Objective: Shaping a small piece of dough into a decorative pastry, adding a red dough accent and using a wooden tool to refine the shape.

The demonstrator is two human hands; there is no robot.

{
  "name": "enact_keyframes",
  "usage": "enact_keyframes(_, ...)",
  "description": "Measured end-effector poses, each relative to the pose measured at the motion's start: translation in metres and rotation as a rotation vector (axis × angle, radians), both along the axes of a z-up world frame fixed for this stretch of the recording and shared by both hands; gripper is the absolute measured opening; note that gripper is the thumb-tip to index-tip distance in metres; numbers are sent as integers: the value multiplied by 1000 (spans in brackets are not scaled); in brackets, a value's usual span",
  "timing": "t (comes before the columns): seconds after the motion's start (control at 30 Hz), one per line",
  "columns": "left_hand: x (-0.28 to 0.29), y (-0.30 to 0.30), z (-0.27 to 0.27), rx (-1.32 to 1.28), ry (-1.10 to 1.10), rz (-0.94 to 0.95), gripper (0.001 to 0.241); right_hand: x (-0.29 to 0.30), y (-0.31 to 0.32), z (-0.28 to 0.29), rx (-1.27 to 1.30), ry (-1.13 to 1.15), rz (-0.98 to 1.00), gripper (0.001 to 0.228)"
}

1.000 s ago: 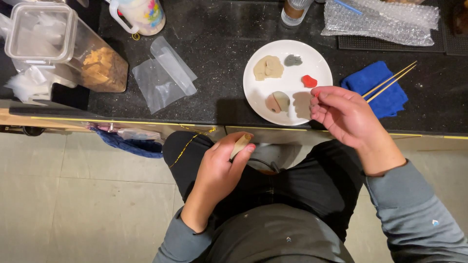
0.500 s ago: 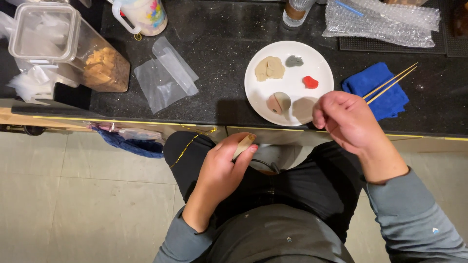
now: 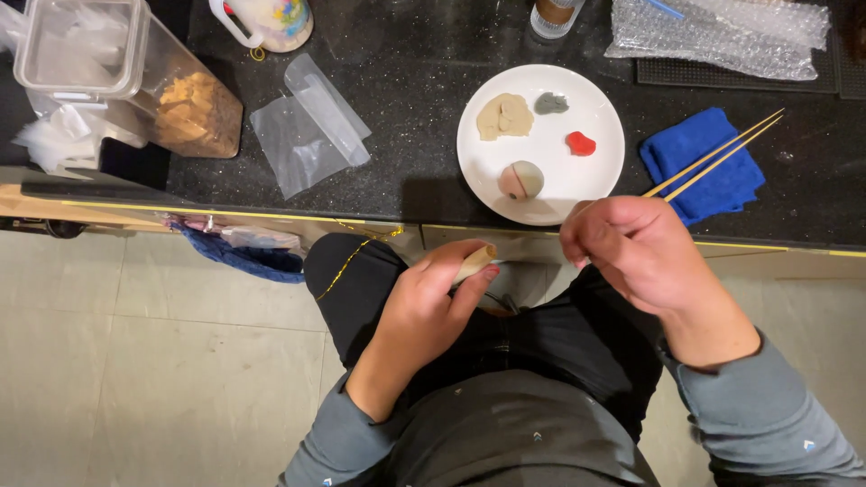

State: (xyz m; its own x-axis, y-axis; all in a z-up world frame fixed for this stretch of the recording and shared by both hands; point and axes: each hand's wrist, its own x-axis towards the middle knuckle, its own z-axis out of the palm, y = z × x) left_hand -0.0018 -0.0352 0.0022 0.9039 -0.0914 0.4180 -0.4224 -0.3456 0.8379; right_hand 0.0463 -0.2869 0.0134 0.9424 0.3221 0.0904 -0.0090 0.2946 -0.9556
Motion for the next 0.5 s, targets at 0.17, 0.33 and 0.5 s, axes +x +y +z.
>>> enact_keyframes(0.17,0,-7,14,3,-23,-17,23,-10,14,13,-17,-28,22,28)
enact_keyframes(0.33,0,-13,12,22,-23,-28,22,-18,28,20,-48,-62,-18,15)
enact_keyframes(0.5,0,-16,16,67,-27,-34,23,-24,34,34,-219,-98,-130,26)
